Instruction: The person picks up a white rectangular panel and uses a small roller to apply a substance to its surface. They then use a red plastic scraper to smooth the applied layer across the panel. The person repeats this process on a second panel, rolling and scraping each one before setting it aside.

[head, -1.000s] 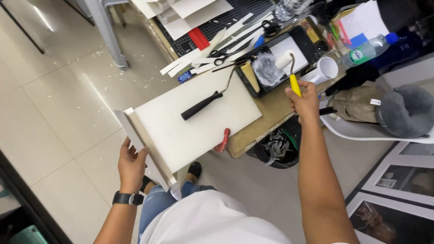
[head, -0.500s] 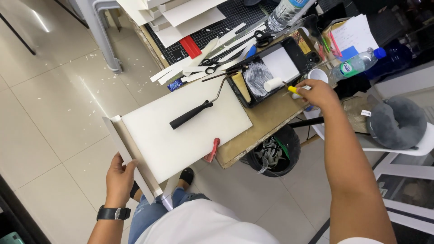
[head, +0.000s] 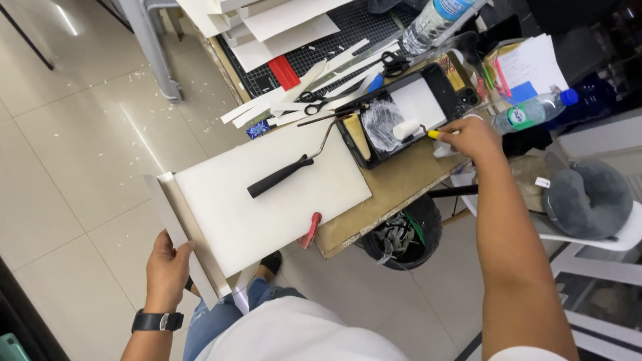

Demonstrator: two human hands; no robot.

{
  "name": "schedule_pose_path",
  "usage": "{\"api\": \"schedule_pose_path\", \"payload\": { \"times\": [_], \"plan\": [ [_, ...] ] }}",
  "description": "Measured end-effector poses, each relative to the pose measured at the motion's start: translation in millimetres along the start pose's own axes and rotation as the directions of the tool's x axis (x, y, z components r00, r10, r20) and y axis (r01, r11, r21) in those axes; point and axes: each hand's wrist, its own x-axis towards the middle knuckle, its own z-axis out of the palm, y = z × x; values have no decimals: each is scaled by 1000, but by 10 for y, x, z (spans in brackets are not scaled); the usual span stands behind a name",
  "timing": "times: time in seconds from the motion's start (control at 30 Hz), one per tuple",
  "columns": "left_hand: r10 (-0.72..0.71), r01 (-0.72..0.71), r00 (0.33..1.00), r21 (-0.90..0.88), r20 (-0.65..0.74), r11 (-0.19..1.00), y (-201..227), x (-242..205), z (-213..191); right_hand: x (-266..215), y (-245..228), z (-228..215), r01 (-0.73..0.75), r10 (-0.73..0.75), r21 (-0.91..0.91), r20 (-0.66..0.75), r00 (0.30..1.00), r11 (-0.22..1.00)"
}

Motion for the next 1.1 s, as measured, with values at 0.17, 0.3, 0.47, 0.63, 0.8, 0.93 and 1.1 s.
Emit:
{"api": "schedule_pose_path", "payload": {
  "times": [0.17, 0.3, 0.47, 0.63, 0.8, 0.93, 1.1],
  "plan": [
    [-71, 72, 997, 52, -21, 996, 59, 87, 9, 359, -143, 339, 92, -88, 18, -163, 983, 996],
    [-65, 65, 998, 16, 4, 998, 114, 61, -23, -167, -350, -90, 9, -7, 10, -112, 994, 1000],
    [-69, 69, 998, 41, -5, 997, -3, 107, -4, -213, -542, 107, 57, -55, -79, 23, 998, 995],
    [-21, 21, 1000, 26, 4, 999, -148, 243, -2, -217, -352, 290, 85, -76, 180, -57, 996, 980],
    [59, -58, 998, -43, 14, 997, -201, 339, -9, -226, 320, 1069, 73, 19, 597, -146, 989, 799],
    [33, -16, 998, -262, 62, 965, -450, 440, -22, -1516, -545, 1416, 111, -93, 837, -72, 993, 537],
    [-1, 44, 991, -329, 130, 943, -616, 626, 5, -3088, -1697, 1778, 111, -169, 896, -41, 985, 431]
  ]
}}
